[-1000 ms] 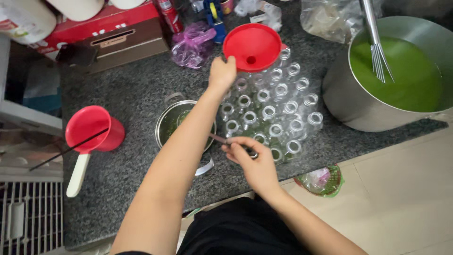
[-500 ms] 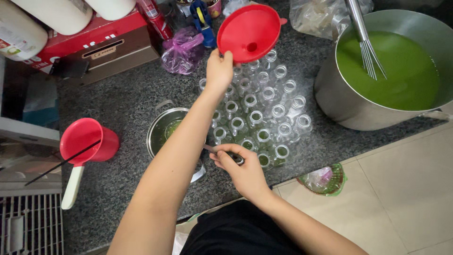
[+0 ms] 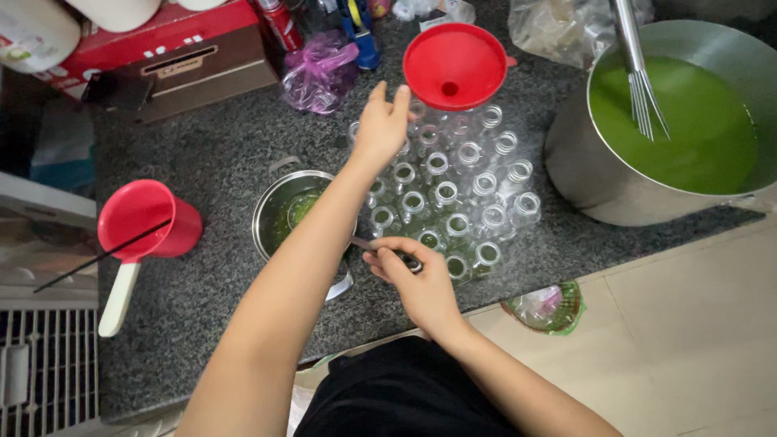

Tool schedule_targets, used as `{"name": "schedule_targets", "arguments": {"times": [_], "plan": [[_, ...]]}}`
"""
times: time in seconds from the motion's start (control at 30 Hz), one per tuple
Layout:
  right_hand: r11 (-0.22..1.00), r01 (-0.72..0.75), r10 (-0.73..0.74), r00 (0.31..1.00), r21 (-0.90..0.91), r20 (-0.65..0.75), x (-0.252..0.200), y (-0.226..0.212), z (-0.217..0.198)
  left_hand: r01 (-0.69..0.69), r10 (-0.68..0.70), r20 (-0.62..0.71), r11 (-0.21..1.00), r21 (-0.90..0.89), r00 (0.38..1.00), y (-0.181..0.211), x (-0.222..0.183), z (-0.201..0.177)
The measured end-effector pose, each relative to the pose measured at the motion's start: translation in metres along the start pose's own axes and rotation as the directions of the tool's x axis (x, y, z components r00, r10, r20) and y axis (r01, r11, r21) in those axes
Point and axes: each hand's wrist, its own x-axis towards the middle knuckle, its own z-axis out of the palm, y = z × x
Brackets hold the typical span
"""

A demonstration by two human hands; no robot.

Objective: The person fills small glass bottles with a green liquid by scooping it from a pot using a ladle and pouring it through a funnel into each bottle.

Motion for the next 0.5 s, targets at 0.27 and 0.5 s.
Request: {"name": "schedule_targets", "arguments": {"times": [0.27,0.5], "plan": [[0.995,0.078,-0.079,0.997,-0.058,-0.009,0.002,-0.019,0.018,-0.314,0.181,-0.687,0.947,-0.072,0.704,-0.048,-0.136,-0.113],[0.989,0.098,-0.107,0.991,-0.114,-0.083,0.007,-0.058,0.028,-0.176,0.057,-0.735,0.981,-0.086,0.676,-0.112,-0.201,-0.112]]}}
